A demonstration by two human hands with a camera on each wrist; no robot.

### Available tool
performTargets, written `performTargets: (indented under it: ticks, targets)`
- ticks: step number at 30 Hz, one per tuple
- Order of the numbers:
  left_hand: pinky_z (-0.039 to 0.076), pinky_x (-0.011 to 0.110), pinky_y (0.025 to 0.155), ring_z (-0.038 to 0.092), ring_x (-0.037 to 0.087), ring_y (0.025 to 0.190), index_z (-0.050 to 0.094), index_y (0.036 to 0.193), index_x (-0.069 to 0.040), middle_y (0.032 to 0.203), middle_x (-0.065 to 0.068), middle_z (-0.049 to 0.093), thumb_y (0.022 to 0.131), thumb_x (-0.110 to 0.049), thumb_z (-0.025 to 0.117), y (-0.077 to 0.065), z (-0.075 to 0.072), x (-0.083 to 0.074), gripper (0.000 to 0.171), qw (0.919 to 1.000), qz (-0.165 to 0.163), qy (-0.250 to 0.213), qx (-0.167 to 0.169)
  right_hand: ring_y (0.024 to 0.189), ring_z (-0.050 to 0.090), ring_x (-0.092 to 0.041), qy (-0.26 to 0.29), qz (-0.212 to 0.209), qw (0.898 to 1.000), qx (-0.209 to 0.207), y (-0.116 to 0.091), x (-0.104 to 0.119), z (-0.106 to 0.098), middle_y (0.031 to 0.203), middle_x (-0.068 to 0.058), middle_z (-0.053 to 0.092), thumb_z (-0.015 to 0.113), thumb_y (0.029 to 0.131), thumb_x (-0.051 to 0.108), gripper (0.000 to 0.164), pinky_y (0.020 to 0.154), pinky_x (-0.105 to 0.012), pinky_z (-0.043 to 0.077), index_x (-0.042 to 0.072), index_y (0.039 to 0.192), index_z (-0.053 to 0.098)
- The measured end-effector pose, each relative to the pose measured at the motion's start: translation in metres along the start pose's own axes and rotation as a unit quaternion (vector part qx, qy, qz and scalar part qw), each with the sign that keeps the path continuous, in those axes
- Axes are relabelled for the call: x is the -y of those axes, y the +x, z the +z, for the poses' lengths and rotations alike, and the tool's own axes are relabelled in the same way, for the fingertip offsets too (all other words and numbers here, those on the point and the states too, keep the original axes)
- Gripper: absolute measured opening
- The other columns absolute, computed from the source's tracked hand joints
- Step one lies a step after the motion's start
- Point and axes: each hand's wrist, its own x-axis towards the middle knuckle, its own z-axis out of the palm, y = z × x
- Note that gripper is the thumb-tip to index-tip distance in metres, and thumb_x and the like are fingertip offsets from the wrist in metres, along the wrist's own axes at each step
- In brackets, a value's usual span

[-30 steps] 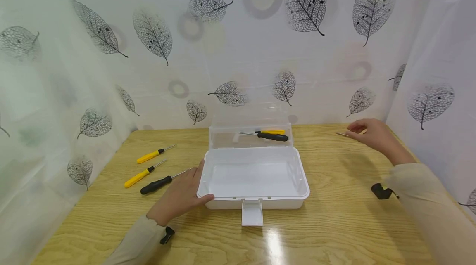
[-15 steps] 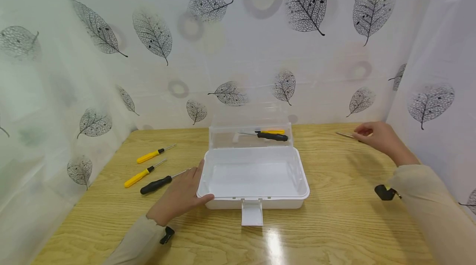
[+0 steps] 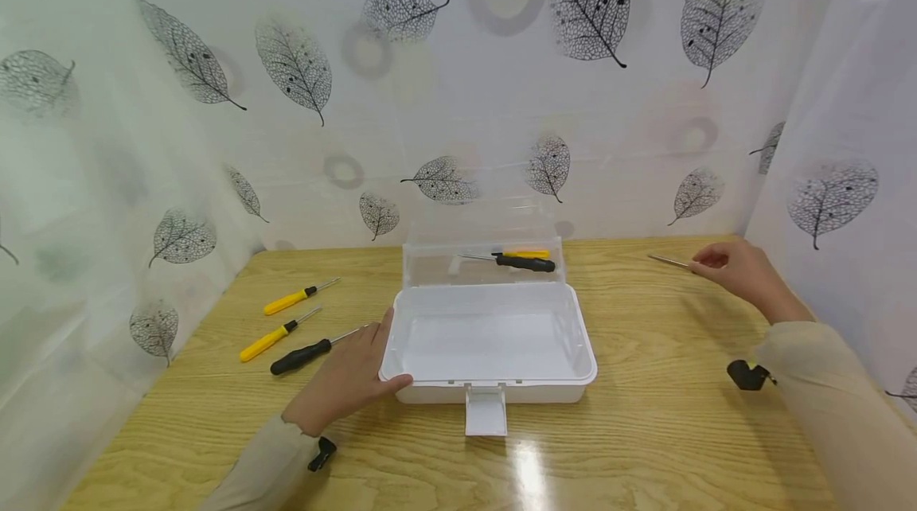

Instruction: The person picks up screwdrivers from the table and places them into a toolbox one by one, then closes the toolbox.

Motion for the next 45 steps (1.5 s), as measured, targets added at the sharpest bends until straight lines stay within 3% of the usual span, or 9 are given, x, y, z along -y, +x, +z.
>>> performTargets:
  ticks: [6,12,25,28,34,45]
  targets:
    - [0.044,0.045,0.099,0.057,0.031,0.108,0.023,0.145,0.008,0.121,0.021,0.058,0.08,-0.067,0.054,0.0,0.001,0.0,0.104,1.0,0.005,0.006,-0.005,0.075,0.058,-0.026,-0.005,0.01,1.0,0.003,-0.001,-0.007,0.001,0.088,-0.019,0.064,0.06,0.092,0.025,0.037,0.062,-0.042,0.048,-0.009,0.105,0.064]
    - [0.044,0.045,0.1,0.056,0.031,0.109,0.022,0.145,0.008,0.122,0.021,0.058,0.081,-0.067,0.054,-0.001,0.002,0.001,0.104,1.0,0.003,0.006,-0.003,0.075,0.059,-0.029,-0.007,0.007,1.0,0.007,-0.002,-0.013,0.002,0.089,-0.023,0.064,0.058,0.092,0.025,0.039,0.065,-0.047,0.049,-0.011,0.107,0.062]
    - [0.043,0.045,0.101,0.056,0.031,0.109,0.02,0.146,0.007,0.122,0.021,0.057,0.08,-0.068,0.053,0.0,0.001,0.0,0.105,1.0,0.0,0.005,-0.002,0.069,0.058,-0.019,0.002,0.017,1.0,-0.009,0.001,-0.027,0.006,0.092,-0.028,0.064,0.06,0.091,0.022,0.039,0.064,-0.048,0.049,-0.013,0.109,0.06]
    - [0.043,0.045,0.101,0.056,0.031,0.11,0.02,0.146,0.007,0.122,0.021,0.057,0.08,-0.068,0.053,0.0,0.0,0.0,0.105,1.0,-0.001,0.004,-0.002,0.071,0.059,-0.023,0.011,0.027,0.999,-0.013,0.001,-0.029,0.006,0.096,-0.031,0.063,0.059,0.092,0.023,0.041,0.065,-0.048,0.048,-0.014,0.111,0.059]
    - [0.044,0.045,0.1,0.057,0.031,0.109,0.021,0.146,0.008,0.121,0.021,0.058,0.08,-0.066,0.055,0.0,-0.001,0.0,0.104,1.0,0.005,0.003,-0.007,0.085,0.057,-0.044,0.016,0.04,0.999,-0.013,0.003,-0.034,0.009,0.101,-0.035,0.059,0.056,0.094,0.023,0.042,0.065,-0.048,0.048,-0.014,0.114,0.056]
    - [0.043,0.046,0.1,0.056,0.031,0.11,0.021,0.146,0.008,0.122,0.022,0.057,0.08,-0.066,0.055,0.0,-0.002,-0.001,0.104,1.0,0.002,-0.003,-0.006,0.093,0.053,-0.05,0.01,0.042,0.999,0.001,0.004,-0.039,0.01,0.107,-0.04,0.054,0.054,0.094,0.027,0.049,0.068,-0.051,0.046,-0.016,0.118,0.051]
